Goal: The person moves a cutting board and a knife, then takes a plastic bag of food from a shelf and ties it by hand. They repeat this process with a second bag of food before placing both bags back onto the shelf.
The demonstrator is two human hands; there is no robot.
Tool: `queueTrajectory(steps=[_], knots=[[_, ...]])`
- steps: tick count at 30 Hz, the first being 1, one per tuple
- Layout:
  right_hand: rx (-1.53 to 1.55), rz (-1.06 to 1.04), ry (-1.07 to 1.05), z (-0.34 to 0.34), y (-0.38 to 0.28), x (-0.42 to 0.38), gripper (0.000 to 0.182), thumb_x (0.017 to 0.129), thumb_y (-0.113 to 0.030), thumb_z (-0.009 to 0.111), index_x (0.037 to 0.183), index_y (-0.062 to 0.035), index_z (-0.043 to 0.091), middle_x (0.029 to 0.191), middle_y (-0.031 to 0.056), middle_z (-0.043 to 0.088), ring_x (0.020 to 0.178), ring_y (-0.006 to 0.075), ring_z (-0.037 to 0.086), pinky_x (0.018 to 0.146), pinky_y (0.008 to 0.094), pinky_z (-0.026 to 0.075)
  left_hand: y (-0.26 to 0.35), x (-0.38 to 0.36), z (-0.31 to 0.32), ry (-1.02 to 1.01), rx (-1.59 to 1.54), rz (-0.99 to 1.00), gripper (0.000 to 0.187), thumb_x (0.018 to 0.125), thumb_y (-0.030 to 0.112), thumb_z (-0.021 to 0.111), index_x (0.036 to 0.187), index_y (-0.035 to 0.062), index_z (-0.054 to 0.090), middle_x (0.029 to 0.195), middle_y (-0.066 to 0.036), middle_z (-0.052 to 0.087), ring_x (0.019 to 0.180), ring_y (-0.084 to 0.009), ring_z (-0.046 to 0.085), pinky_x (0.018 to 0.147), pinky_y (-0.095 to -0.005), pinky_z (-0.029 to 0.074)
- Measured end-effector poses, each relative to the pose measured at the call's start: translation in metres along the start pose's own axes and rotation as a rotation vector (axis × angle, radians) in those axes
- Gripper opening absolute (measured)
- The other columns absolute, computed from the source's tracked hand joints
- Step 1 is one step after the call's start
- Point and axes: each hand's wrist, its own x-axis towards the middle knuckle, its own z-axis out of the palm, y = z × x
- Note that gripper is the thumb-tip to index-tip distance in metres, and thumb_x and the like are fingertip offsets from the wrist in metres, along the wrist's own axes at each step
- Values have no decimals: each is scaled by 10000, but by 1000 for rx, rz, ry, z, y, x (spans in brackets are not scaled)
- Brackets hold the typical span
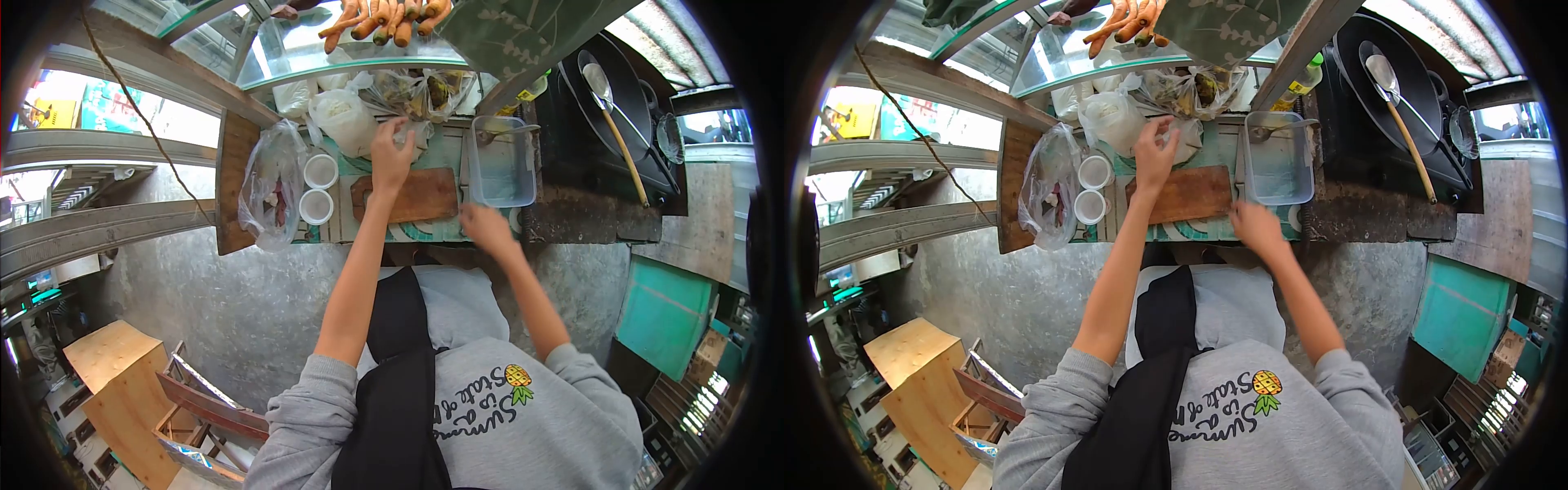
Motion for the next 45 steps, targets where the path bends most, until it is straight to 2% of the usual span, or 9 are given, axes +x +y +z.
queueTrajectory(steps=[5, 10, 13, 15, 19, 23, 28, 35, 45], knots=[[19, 158, 116, 59, 17, 8, 455, 795, -178, 606, 1190, -49, 421, 933, 252, 619, 826, 439, 608, 710, 503, 498, 11, -45, -1, 16, 138, 48, 204, 808, 113, 611, 988, 18, 592, 1010, -141, 556, 937, -313, 549, 824, -388, 442], [130, 156, 248, 68, 15, 12, 619, 734, -107, 643, 1244, -43, 298, 903, 274, 601, 800, 452, 598, 688, 516, 495, -10, -62, 4, 164, 336, -108, 419, 785, 177, 668, 1146, 53, 497, 1106, -121, 482, 1022, -312, 502, 859, -396, 433], [297, 131, 346, 63, 5, -2, 434, 730, -79, 588, 1133, -13, 440, 906, 269, 600, 761, 457, 604, 685, 500, 510, -17, -48, 3, 167, 592, 60, 565, 748, 219, 701, 1224, 56, 443, 1158, -131, 476, 1070, -337, 471, 881, -430, 421], [819, 446, -24, 52, 2, -8, 241, 745, -81, 562, 970, 1, 536, 886, 242, 602, 798, 448, 587, 729, 479, 481, -22, -33, 7, 121, 585, 91, 600, 738, 226, 709, 1241, 52, 434, 1190, -139, 468, 1075, -346, 467, 883, -443, 420], [554, 316, 219, 61, 2, -21, 128, 767, -88, 534, 841, 15, 550, 831, 213, 587, 799, 413, 570, 724, 440, 449, -27, -13, 18, -57, 647, 134, 690, 721, 241, 725, 1296, 47, 395, 1265, -172, 440, 1091, -362, 466, 887, -459, 420], [637, 230, 313, 53, -5, -28, 131, 778, -86, 513, 853, 22, 518, 758, 193, 542, 687, 364, 504, 654, 379, 423, -36, 0, 35, 27, 615, 96, 681, 704, 208, 733, 1272, 44, 394, 1221, -170, 457, 1081, -351, 478, 847, -461, 447], [700, 203, 313, 44, -8, -25, 100, 773, -60, 498, 832, 20, 497, 663, 151, 487, 593, 234, 459, 600, 340, 403, -41, 2, 36, 94, 462, -65, 353, 817, 177, 629, 1092, 35, 460, 1030, -177, 486, 931, -398, 535, 679, -444, 471], [728, 173, 293, 36, -8, -22, 87, 771, -59, 503, 822, 10, 498, 637, 121, 473, 579, 194, 443, 588, 322, 397, -23, -7, 9, 94, 370, -30, 132, 851, 124, 599, 919, 55, 510, 927, -120, 518, 782, -354, 557, 637, -441, 438], [745, 84, 260, 22, -18, -5, 86, 775, -72, 506, 824, -2, 510, 663, 116, 490, 584, 205, 462, 582, 327, 392, -31, 1, -70, -143, 743, 514, 95, 782, 104, 592, 847, 74, 529, 880, -55, 528, 843, -230, 581, 566, -336, 512]])
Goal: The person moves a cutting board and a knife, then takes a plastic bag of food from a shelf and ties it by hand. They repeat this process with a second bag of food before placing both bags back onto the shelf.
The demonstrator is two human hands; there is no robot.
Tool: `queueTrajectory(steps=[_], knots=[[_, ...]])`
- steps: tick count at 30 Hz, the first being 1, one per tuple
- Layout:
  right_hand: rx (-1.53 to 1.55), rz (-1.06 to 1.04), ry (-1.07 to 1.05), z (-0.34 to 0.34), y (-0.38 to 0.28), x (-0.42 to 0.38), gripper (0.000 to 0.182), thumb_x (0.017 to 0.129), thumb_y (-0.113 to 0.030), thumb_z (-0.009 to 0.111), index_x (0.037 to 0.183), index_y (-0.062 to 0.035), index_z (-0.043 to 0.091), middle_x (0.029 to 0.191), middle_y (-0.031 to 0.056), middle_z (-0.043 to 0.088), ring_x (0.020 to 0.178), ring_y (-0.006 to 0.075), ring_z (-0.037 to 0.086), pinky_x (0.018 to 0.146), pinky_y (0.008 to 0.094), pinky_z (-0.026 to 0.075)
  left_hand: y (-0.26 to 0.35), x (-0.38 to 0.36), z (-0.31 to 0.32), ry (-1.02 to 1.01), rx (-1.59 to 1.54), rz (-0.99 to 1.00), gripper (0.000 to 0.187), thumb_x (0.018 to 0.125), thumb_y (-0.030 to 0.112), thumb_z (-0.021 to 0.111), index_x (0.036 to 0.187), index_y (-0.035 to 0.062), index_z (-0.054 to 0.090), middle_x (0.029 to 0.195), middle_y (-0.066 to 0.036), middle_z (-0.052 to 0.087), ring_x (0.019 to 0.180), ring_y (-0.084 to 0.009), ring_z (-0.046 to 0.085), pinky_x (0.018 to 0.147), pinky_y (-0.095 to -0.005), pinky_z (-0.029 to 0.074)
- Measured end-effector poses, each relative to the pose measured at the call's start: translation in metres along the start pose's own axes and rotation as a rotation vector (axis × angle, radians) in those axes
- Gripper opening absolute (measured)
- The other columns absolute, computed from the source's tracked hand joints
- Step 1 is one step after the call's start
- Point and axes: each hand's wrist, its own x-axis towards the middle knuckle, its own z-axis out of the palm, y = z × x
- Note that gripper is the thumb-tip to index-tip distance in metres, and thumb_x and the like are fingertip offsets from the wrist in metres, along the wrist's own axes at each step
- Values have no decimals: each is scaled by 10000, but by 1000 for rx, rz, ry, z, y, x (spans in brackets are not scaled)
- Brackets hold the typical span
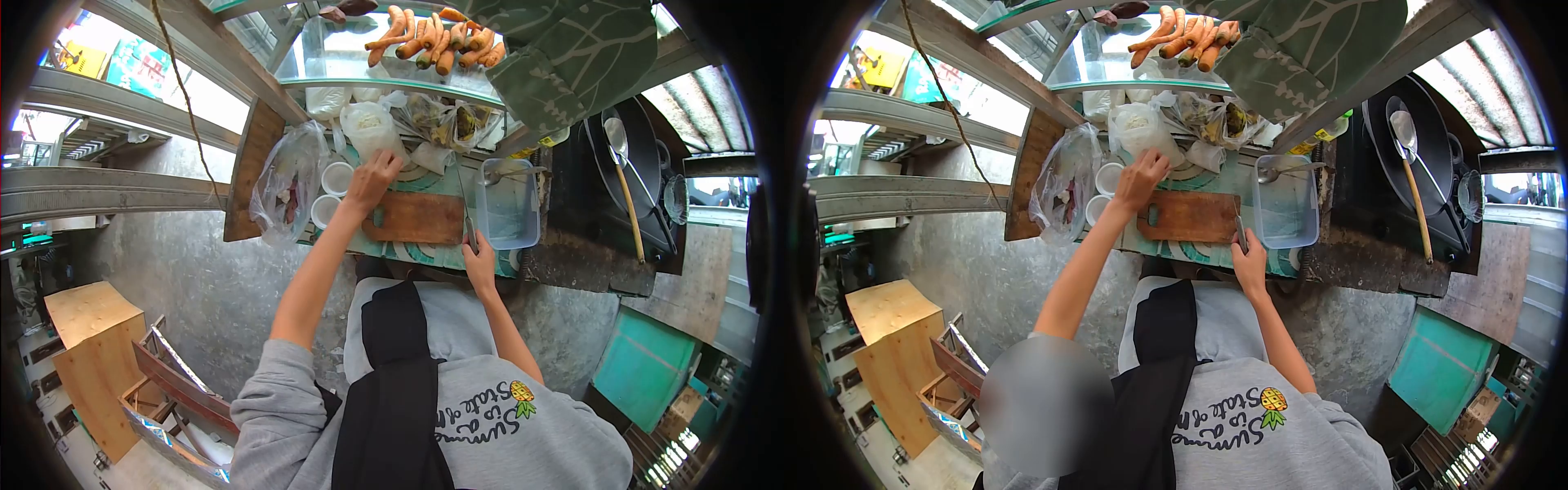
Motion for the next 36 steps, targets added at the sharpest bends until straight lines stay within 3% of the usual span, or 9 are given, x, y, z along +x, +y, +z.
queueTrajectory(steps=[7, 11, 14, 17, 19, 23, 25, 32, 36], knots=[[-267, -393, 98, -4, -31, 32, 124, 747, -88, 580, 862, -59, 545, 884, 83, 539, 688, 341, 559, 611, 393, 443, -24, -19, 16, -198, 297, 268, 101, 705, 109, 581, 804, 102, 562, 916, -26, 537, 987, -183, 522, 668, -312, 492], [-409, -608, 46, -19, -47, 76, 156, 736, -106, 622, 877, -87, 560, 908, 58, 544, 714, 342, 577, 587, 403, 456, -7, -17, 3, -191, 323, 236, 83, 735, 137, 590, 807, 106, 562, 921, -31, 539, 977, -182, 521, 748, -326, 453], [-447, -731, 30, -31, -57, 103, 147, 763, -120, 634, 891, -95, 568, 877, 62, 571, 673, 332, 583, 564, 383, 464, 18, -14, -1, 18, 276, 173, 102, 763, 173, 612, 831, 110, 570, 927, -39, 542, 936, -185, 531, 774, -330, 427], [-248, -623, 61, -42, -66, 107, 133, 796, -134, 637, 899, -90, 565, 809, 89, 598, 656, 335, 590, 562, 381, 458, 37, -2, 22, -128, 82, 8, 207, 809, 206, 615, 985, 102, 582, 970, -64, 567, 927, -248, 573, 726, -366, 470], [-283, -610, 127, -50, -57, 106, 125, 820, -147, 634, 892, -72, 563, 727, 124, 599, 633, 334, 587, 555, 368, 447, 53, 13, 42, -211, -192, -437, 341, 789, 214, 641, 1093, 88, 553, 1027, -100, 551, 891, -318, 598, 698, -423, 492], [-315, -540, 147, -63, -45, 86, 142, 823, -150, 640, 882, -48, 561, 698, 142, 581, 612, 334, 570, 547, 350, 433, 52, 36, 77, -137, -169, -496, 358, 773, 189, 643, 1086, 68, 520, 1020, -138, 528, 848, -351, 619, 638, -463, 517], [-284, -499, 201, -67, -36, 76, 148, 826, -146, 642, 870, -31, 560, 677, 147, 566, 582, 326, 549, 540, 333, 421, 52, 44, 79, -255, -110, -565, 325, 772, 142, 617, 1084, 90, 546, 1019, -162, 518, 842, -342, 616, 651, -457, 515], [-183, -425, 256, -85, -12, 56, 121, 854, -111, 631, 859, -14, 558, 592, 60, 468, 510, 97, 388, 481, 258, 337, 57, 33, 65, -88, -227, -461, 208, 768, 73, 553, 970, 73, 606, 976, -139, 546, 816, -336, 611, 670, -446, 508], [-148, -416, 268, -91, -15, 46, 128, 860, -112, 632, 852, -7, 557, 576, 8, 416, 521, 52, 337, 466, 233, 289, 70, 33, -10, 131, -421, -457, 183, 782, 62, 550, 954, 41, 609, 898, -165, 596, 817, -344, 606, 671, -427, 496]])
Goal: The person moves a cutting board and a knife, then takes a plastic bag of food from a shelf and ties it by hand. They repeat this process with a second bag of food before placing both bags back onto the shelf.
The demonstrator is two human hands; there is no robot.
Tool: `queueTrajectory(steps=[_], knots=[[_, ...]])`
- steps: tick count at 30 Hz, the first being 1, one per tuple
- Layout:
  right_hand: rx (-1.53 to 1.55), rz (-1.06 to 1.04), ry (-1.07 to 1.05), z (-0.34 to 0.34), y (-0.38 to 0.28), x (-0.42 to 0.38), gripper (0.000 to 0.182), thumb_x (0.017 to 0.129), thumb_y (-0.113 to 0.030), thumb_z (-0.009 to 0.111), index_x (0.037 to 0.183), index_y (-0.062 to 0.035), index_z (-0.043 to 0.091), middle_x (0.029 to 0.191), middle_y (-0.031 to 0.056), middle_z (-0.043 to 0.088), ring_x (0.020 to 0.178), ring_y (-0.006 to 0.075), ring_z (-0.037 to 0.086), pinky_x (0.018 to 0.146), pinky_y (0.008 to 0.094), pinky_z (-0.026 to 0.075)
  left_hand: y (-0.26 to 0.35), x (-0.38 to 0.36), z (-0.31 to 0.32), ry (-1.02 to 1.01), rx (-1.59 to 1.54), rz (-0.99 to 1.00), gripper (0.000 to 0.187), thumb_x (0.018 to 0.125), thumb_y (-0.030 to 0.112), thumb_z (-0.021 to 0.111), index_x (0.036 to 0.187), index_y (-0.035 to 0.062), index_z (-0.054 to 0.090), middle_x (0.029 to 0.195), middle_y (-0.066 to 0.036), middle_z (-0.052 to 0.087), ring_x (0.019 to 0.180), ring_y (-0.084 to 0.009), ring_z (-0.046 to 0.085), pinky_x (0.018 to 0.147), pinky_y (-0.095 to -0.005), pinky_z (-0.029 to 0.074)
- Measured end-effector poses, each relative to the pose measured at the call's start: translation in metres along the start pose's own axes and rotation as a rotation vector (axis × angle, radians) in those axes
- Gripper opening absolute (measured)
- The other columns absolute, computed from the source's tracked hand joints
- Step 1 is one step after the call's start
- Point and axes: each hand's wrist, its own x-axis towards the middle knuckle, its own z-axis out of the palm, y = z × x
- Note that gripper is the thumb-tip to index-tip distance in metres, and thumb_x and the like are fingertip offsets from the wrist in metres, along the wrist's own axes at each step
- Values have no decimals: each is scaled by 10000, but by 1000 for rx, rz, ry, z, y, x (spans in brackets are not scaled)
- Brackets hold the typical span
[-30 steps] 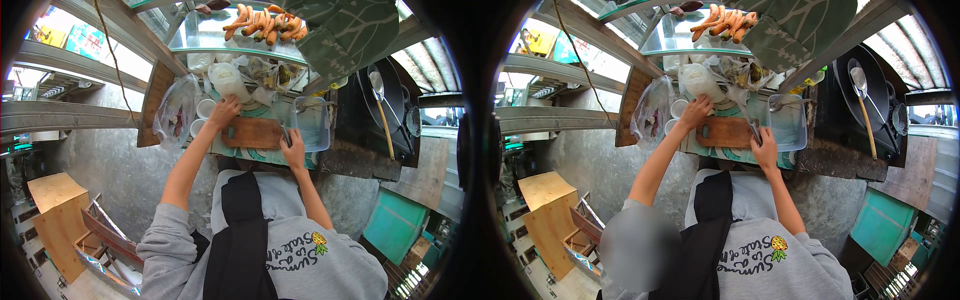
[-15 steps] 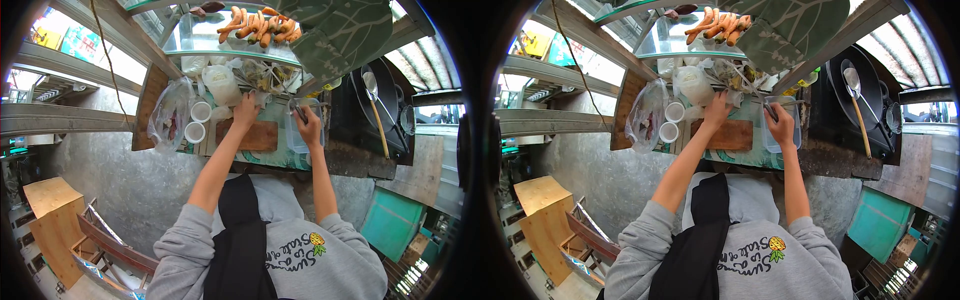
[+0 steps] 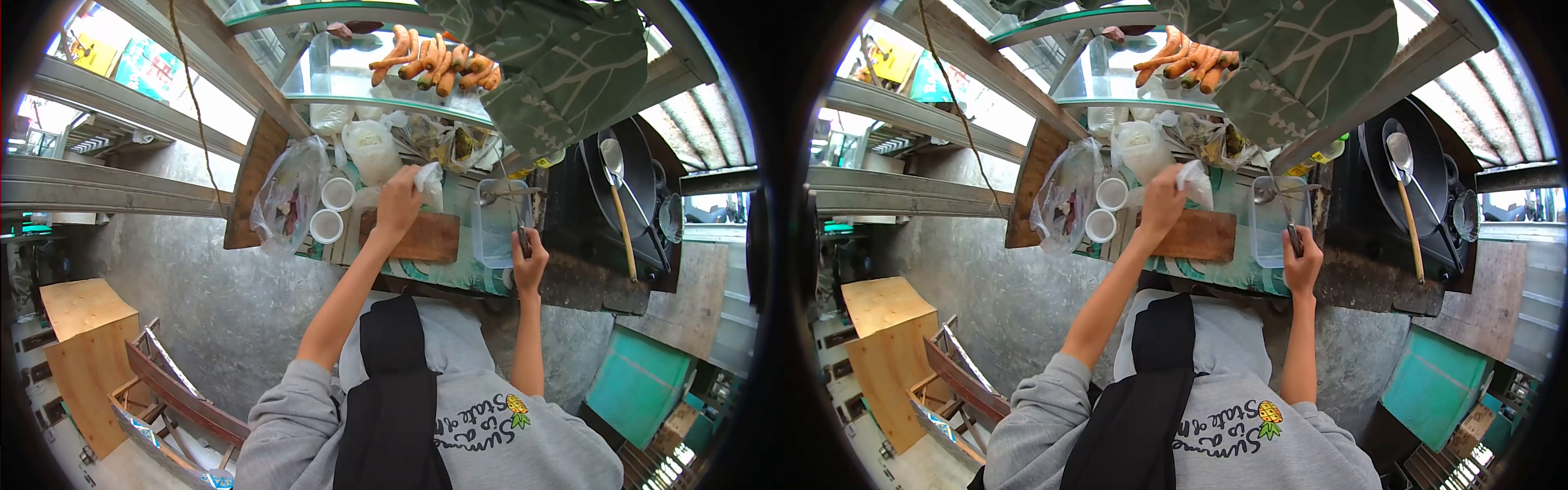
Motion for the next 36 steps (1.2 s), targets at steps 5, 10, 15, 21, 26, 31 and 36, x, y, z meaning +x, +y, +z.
queueTrajectory(steps=[5, 10, 15, 21, 26, 31, 36], knots=[[12, -22, 11, -3, -8, -3, 123, 856, -95, 640, 837, -13, 550, 574, -46, 371, 537, 18, 313, 467, 212, 245, 42, 27, -98, 235, -563, -339, 209, 946, 202, 503, 981, 42, 634, 895, -67, 640, 820, -113, 623, 629, -266, 534], [-19, -48, -20, 0, -13, -5, 118, 839, -99, 646, 862, -16, 563, 573, 54, 449, 497, 90, 379, 469, 247, 326, 30, 98, -146, 505, -719, -282, 291, 961, 272, 480, 1063, 22, 591, 1045, -71, 611, 943, -181, 620, 714, -283, 556], [-69, -65, -50, 5, -18, -10, 126, 818, -89, 658, 882, -22, 572, 618, 105, 539, 515, 150, 515, 510, 267, 406, -35, 154, -118, 490, -769, -397, 391, 974, 265, 441, 1220, -36, 480, 1204, -154, 528, 1098, -255, 551, 859, -343, 519], [-72, -36, -39, -1, -12, -20, 134, 807, -86, 665, 893, -26, 581, 651, 129, 580, 554, 198, 595, 536, 273, 442, 13, 132, -84, 745, -576, -364, 430, 908, 198, 537, 1253, -40, 440, 1236, -173, 505, 1112, -221, 515, 901, -311, 447], [-115, 53, -32, -13, -3, -25, 129, 808, -91, 665, 890, -29, 586, 639, 127, 571, 526, 202, 571, 516, 281, 427, 26, 75, 1, 129, -169, -47, 315, 846, 204, 588, 1096, 15, 565, 1146, -171, 546, 995, -302, 538, 862, -383, 433], [-97, 0, 85, -26, -3, -35, 127, 804, -92, 667, 888, -36, 590, 610, 110, 545, 493, 187, 524, 498, 282, 406, -3, 96, 75, 141, 420, 303, 368, 812, 343, 615, 997, 26, 627, 998, -185, 607, 982, -359, 532, 857, -451, 429], [-116, 99, 71, -39, 2, -49, 121, 806, -103, 663, 883, -44, 590, 624, 123, 563, 513, 207, 559, 503, 289, 415, -10, 119, 71, -174, 317, 7, 445, 792, 427, 614, 1025, 49, 643, 1119, -200, 583, 1185, -353, 439, 898, -455, 421]])
